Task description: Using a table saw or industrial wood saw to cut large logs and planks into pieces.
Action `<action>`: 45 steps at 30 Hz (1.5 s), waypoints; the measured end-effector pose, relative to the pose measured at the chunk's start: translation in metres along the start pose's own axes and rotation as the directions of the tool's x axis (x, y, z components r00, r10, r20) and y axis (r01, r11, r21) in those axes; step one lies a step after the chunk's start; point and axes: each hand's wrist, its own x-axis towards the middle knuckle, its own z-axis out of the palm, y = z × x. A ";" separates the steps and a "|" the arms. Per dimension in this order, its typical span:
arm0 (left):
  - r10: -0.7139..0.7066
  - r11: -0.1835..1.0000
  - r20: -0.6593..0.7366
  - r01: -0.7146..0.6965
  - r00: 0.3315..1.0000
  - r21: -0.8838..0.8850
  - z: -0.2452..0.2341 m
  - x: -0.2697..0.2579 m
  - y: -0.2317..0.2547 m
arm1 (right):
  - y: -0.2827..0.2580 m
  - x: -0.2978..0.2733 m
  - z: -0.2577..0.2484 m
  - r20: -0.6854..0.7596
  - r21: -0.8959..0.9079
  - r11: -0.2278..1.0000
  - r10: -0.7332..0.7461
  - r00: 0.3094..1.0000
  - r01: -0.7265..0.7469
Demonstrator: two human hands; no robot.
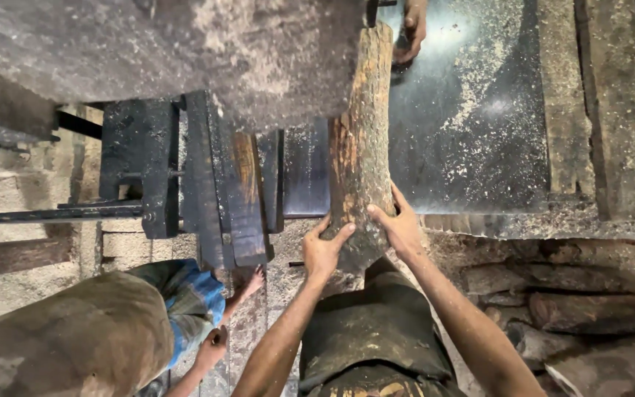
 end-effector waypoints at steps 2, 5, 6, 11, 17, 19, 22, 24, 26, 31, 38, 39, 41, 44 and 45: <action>-0.003 1.000 -0.010 0.003 1.000 0.025 -0.001 0.000 0.007 | -0.011 -0.002 0.000 0.001 -0.001 1.000 0.025 1.000 -0.025; -0.045 0.999 -0.015 0.045 0.999 0.003 -0.003 -0.006 0.023 | -0.004 0.004 0.000 0.016 0.018 1.000 0.000 1.000 -0.001; -0.093 0.995 0.007 0.094 0.996 -0.032 -0.004 -0.011 0.027 | 0.005 0.005 -0.001 0.020 0.043 0.999 -0.031 0.999 0.030; 0.065 0.993 -0.241 -0.087 0.968 -0.083 0.020 -0.020 -0.016 | 0.016 -0.010 0.011 -0.166 -0.073 0.997 0.008 0.986 -0.021; -0.207 0.877 -0.280 0.051 0.937 -0.479 0.038 -0.029 -0.014 | 0.047 -0.002 0.031 -0.468 0.176 0.984 0.080 0.880 0.004; -0.247 0.871 -0.293 0.079 0.924 -0.485 0.040 -0.023 -0.011 | 0.042 -0.003 0.032 -0.477 0.207 0.978 0.064 0.876 0.041; -0.205 0.931 -0.386 0.057 0.900 -0.360 0.040 -0.018 -0.010 | 0.040 -0.003 0.031 -0.462 0.286 0.958 0.135 0.876 0.003; -0.133 0.949 -0.380 0.007 0.915 -0.314 0.038 -0.016 -0.007 | 0.039 0.003 0.031 -0.444 0.290 0.957 0.151 0.883 -0.018; -0.174 0.940 -0.375 0.040 0.911 -0.339 0.038 -0.008 -0.009 | 0.030 0.009 0.032 -0.437 0.288 0.957 0.154 0.886 -0.024; -0.109 0.960 -0.388 -0.005 0.915 -0.281 0.036 -0.003 -0.008 | 0.024 0.010 0.032 -0.446 0.279 0.960 0.157 0.881 -0.030; -0.250 0.934 -0.288 0.152 0.925 -0.322 0.030 0.003 0.008 | 0.017 0.022 0.032 -0.462 0.229 0.971 0.169 0.871 -0.067; -0.303 0.923 -0.238 0.221 0.923 -0.316 0.029 0.003 0.012 | 0.013 0.022 0.030 -0.464 0.191 0.977 0.177 0.868 -0.098; -0.290 0.933 -0.257 0.211 0.922 -0.293 0.031 0.006 0.011 | 0.017 0.025 0.028 -0.459 0.210 0.974 0.175 0.871 -0.085; -0.211 0.958 -0.305 0.134 0.929 -0.255 0.035 0.011 0.005 | 0.023 0.030 0.029 -0.459 0.252 0.965 0.188 0.868 -0.076; -0.142 0.969 -0.328 0.063 0.934 -0.241 0.037 0.014 0.003 | 0.025 0.032 0.029 -0.468 0.273 0.959 0.203 0.860 -0.078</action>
